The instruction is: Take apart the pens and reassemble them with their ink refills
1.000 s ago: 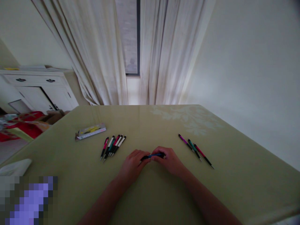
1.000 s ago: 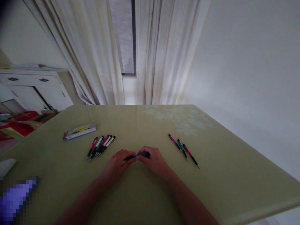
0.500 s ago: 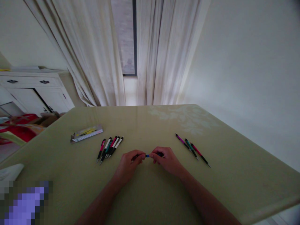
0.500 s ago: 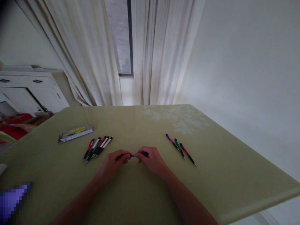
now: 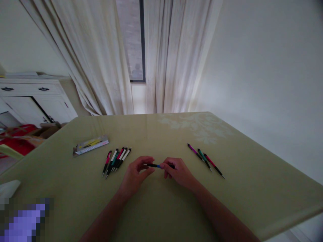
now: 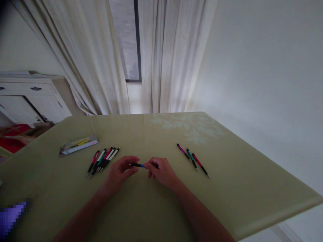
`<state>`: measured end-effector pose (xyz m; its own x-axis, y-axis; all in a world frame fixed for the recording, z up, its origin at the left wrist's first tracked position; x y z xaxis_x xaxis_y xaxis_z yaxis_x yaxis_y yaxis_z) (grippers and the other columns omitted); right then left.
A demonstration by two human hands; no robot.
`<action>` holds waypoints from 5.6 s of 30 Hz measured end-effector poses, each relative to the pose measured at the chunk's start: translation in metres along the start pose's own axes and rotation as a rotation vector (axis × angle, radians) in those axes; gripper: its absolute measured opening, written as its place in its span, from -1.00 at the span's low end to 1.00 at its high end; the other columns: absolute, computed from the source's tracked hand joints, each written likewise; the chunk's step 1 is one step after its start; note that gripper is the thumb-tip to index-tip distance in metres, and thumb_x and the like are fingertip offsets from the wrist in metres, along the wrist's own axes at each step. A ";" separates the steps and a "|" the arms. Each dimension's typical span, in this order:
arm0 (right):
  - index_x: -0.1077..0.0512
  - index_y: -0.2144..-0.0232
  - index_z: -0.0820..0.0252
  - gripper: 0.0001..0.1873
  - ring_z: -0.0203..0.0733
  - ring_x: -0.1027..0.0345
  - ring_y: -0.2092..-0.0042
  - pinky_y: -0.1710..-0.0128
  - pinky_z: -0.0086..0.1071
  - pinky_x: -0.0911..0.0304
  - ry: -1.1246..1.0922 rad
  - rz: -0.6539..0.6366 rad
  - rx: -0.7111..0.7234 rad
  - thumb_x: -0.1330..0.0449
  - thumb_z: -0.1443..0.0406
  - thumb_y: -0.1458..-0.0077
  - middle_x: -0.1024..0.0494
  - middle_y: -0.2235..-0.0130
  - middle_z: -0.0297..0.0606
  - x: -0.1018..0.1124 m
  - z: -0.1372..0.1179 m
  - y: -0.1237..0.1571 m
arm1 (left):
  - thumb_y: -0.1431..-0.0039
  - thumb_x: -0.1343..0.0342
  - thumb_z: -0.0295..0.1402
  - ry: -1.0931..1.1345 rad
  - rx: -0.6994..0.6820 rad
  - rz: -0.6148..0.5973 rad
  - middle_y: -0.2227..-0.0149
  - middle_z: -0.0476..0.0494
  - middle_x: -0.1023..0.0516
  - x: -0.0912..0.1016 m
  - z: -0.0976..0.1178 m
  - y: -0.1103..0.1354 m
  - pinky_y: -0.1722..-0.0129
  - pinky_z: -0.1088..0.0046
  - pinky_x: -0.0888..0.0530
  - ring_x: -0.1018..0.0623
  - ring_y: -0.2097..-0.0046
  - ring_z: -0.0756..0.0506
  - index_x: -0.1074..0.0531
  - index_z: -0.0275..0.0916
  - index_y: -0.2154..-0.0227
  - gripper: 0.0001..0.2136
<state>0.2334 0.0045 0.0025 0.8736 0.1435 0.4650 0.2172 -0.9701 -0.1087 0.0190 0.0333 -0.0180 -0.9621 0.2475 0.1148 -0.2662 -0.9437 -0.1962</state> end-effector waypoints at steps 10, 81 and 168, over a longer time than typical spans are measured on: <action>-0.54 0.40 0.20 -0.61 -0.32 -0.32 0.54 0.49 -0.48 -0.14 -0.023 0.003 -0.009 -0.19 0.06 -0.34 -0.58 0.53 -0.32 0.002 -0.003 0.000 | -0.10 -0.34 -0.16 0.039 0.048 0.035 0.09 -0.26 -0.69 0.003 -0.001 -0.002 0.09 0.25 -0.59 -0.65 0.06 -0.22 -0.60 -0.21 0.10 -0.66; -0.55 0.21 0.20 -0.31 -0.27 -0.29 0.53 0.53 -0.42 -0.13 -0.749 0.115 -0.149 0.00 -0.26 -0.27 -0.54 0.47 -0.22 0.004 -0.002 -0.004 | 0.02 -0.43 -0.01 0.238 0.121 0.076 0.30 -0.21 -0.75 -0.009 0.021 0.007 0.27 0.31 -0.69 -0.72 0.32 -0.17 -0.65 -0.27 0.24 -0.57; -0.64 0.17 0.13 -0.72 0.01 -0.59 0.13 0.04 -0.18 -0.44 0.561 0.330 -0.225 -0.23 0.27 -0.06 -0.68 0.10 -0.12 0.199 0.110 0.036 | -0.32 -0.03 -0.31 -1.262 0.015 0.236 -0.08 -0.41 -0.50 0.054 -0.022 -0.013 -0.10 0.07 -0.43 -0.47 -0.12 -0.36 -0.54 -0.33 -0.07 -0.65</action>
<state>0.4629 0.0196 -0.0060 0.5076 -0.2312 0.8300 -0.1704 -0.9712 -0.1663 -0.0306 0.0643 -0.0310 -0.2601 -0.2957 0.9192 -0.0892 -0.9405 -0.3279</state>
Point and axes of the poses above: each hand's wrist, its own y-axis away from the middle knuckle, its own x-axis out of the back of the hand, z = x × y, the point moved 2 cm from there along -y, towards the middle knuckle
